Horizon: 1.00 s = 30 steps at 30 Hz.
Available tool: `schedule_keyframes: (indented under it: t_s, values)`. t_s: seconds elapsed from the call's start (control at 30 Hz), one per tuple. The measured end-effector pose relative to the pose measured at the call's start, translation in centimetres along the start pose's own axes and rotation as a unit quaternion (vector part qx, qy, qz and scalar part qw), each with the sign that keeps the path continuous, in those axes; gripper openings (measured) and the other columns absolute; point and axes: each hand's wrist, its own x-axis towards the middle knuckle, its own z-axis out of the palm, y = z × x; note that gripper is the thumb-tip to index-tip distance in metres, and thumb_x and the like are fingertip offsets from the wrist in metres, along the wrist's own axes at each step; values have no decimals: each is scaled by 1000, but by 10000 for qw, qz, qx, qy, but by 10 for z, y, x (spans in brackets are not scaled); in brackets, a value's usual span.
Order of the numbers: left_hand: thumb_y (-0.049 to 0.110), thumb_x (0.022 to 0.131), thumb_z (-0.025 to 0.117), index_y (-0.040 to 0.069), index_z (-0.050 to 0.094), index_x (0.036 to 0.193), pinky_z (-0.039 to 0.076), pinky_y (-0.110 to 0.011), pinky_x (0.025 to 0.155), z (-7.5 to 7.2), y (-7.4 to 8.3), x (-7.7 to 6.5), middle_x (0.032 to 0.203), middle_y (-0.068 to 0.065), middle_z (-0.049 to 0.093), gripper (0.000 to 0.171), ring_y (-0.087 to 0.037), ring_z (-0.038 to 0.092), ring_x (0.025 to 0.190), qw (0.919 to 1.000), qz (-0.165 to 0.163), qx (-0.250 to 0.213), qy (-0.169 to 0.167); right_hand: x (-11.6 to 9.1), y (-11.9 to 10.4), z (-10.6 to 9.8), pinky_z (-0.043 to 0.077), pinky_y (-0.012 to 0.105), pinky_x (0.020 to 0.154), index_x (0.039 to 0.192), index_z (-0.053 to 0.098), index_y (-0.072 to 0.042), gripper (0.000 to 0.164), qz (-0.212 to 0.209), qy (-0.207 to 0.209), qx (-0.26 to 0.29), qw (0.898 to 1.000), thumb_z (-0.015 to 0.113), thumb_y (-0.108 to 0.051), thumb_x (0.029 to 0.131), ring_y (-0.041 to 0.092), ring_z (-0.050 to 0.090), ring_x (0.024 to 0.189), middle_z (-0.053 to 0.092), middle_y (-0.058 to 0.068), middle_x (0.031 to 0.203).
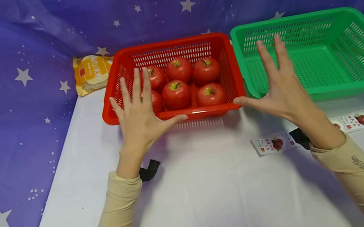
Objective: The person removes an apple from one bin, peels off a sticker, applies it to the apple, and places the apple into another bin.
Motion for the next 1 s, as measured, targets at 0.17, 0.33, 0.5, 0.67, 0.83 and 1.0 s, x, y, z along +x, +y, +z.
schedule_keyframes:
  t_s: [0.17,0.33,0.5,0.67,0.83,1.0]
  values:
    - [85,59,63,22,-14,153,4,-65,115,1,-30,-2,162,-8,-9,137,-36,-6,149,9944,-821,-589,-295,20,-14,6,30,72,100,154,0,-37,119,-79,-305,194,9993,78,-60,67,38,15,147,-3,0,163]
    - [87,60,59,4,-6,153,4,-56,119,0,-45,-3,159,-23,-9,141,-40,-6,148,9836,-1434,-804,-747,43,-32,11,28,67,106,155,-3,-31,116,-363,-1018,105,9941,76,-57,73,42,26,143,17,12,160]
    - [88,60,58,-8,-2,150,6,-53,119,-6,-50,-4,157,-29,-6,145,-42,-2,147,9788,-1599,-756,-1036,71,-43,24,43,57,99,154,18,-11,101,-587,-1907,-278,9795,76,-45,78,42,53,119,50,25,138]
    - [87,61,59,-11,-3,148,7,-52,120,-9,-53,-6,157,-30,-4,145,-42,-1,148,9756,-1691,-784,-1160,90,-46,48,52,46,88,134,50,1,71,-662,-2814,-874,9533,76,-36,79,33,62,95,66,21,107]
    - [87,61,59,-11,-1,148,7,-52,120,-7,-53,-8,157,-30,0,144,-42,0,148,9760,-1684,-784,-1141,98,-45,67,48,47,94,129,54,0,61,-722,-3798,-1240,9139,74,-30,80,34,58,105,63,20,115]
    - [87,62,58,-11,-2,148,7,-52,120,-8,-53,-7,157,-29,-1,144,-42,0,148,9776,-1641,-758,-1081,102,-45,78,46,50,97,129,49,-1,59,-698,-3875,-1262,9105,71,-26,81,36,55,109,60,21,118]
